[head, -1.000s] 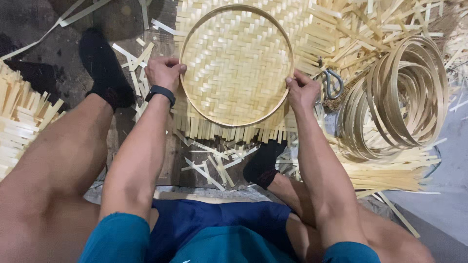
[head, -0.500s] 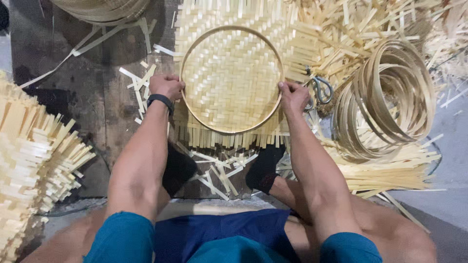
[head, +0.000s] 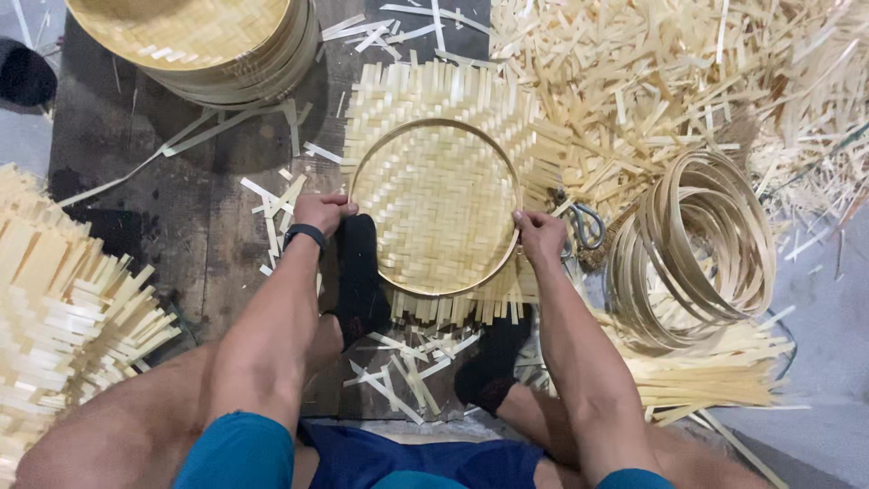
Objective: The person weaves bamboo trays by hand, first pressing a circular frame onto a flat bamboo sheet, then using shears to trim the excess bamboo around the frame's edge.
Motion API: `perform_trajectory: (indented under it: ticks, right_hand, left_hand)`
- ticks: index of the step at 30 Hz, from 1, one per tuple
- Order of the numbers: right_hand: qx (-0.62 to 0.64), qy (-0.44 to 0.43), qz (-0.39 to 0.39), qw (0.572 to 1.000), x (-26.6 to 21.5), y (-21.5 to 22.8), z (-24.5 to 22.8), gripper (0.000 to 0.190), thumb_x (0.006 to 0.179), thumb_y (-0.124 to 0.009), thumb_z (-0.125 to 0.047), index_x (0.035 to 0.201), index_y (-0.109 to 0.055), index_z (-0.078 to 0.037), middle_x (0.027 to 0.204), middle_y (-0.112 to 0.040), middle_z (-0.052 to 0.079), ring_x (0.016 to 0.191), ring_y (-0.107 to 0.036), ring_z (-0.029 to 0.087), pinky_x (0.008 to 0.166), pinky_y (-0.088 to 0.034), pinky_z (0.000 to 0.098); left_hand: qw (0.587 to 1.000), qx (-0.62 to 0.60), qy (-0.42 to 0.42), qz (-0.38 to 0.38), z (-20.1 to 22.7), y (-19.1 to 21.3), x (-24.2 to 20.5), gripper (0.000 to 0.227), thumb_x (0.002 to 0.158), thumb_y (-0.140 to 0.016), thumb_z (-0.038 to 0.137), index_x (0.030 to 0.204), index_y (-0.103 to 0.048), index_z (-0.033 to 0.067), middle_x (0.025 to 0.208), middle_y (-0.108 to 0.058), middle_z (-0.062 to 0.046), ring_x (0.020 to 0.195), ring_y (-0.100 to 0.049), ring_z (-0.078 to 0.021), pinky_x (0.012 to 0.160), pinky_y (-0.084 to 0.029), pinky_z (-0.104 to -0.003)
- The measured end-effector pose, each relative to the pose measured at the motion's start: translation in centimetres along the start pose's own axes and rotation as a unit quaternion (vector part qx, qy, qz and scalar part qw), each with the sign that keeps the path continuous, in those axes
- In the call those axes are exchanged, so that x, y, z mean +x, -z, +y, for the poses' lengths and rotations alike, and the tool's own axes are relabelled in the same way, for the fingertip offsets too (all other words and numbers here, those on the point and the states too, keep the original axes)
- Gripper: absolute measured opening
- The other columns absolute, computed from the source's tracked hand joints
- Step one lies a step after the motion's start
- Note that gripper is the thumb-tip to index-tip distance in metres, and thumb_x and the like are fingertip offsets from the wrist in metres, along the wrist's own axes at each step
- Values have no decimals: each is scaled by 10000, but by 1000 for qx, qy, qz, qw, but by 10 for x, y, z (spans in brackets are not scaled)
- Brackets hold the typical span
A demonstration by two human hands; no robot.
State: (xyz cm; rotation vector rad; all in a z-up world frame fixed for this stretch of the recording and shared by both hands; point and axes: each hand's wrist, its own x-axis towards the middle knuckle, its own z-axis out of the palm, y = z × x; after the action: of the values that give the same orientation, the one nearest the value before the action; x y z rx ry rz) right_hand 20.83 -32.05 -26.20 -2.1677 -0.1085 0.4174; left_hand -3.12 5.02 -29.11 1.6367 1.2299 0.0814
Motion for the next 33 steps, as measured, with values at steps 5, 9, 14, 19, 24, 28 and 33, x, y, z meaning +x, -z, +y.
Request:
perform_trajectory:
  ticks: [5,9,14,19,24,28,33]
  right_hand:
    - [31,-30,-7,999,6,0,-1,249,873,-820,-220,962,-801,13,766,-757,67,596,-687,117,581,-600,278]
    - [51,-48,-28,997,13,0,10,249,882,-810,-219,975,-797,12,775,-751,68,613,-690,133,597,-609,292]
    - [-41,27,-21,999,24,4,31,273,840,-862,-251,985,-828,-23,798,-768,55,709,-691,129,698,-552,280]
    - [-20,11,-43,999,11,9,2,302,828,-863,-307,978,-831,-47,799,-771,106,695,-657,182,663,-532,330]
    - [-203,317,32,926,-78,-22,-85,463,794,-760,-234,1160,-635,21,1113,-671,234,1130,-594,415,1064,-426,509]
    - [-368,493,-164,771,-147,-94,-108,918,926,-550,-574,1515,-315,89,1592,-248,333,1483,-174,479,1180,-138,628]
    - [-427,461,-163,761,-161,-114,-76,928,879,-632,-555,1535,-341,35,1579,-304,299,1510,-193,460,1201,-120,676]
  left_hand:
    - [998,39,40,-6,31,9,-22,342,795,-862,385,973,-837,94,950,-799,-118,889,-745,-236,888,-555,-356]
    - [998,16,58,27,33,7,-22,341,744,-865,396,958,-844,130,938,-800,-103,862,-747,-226,855,-561,-352]
    - [999,30,25,-4,15,8,-2,366,775,-881,405,962,-835,94,923,-791,-127,853,-742,-230,843,-557,-353]
    - [997,19,69,-24,20,10,1,381,756,-890,401,942,-821,76,902,-792,-147,839,-741,-262,813,-561,-381]
    - [971,233,17,43,74,9,-4,554,702,-922,322,1141,-719,52,1188,-691,-198,1119,-635,-349,992,-499,-432]
    - [914,229,-336,-1,126,-36,8,488,902,-728,332,1325,-662,99,1437,-585,-170,1371,-457,-362,1190,-320,-488]
    - [806,222,-549,-11,171,-88,44,455,996,-622,407,1318,-693,94,1415,-610,-146,1319,-493,-413,1060,-391,-479]
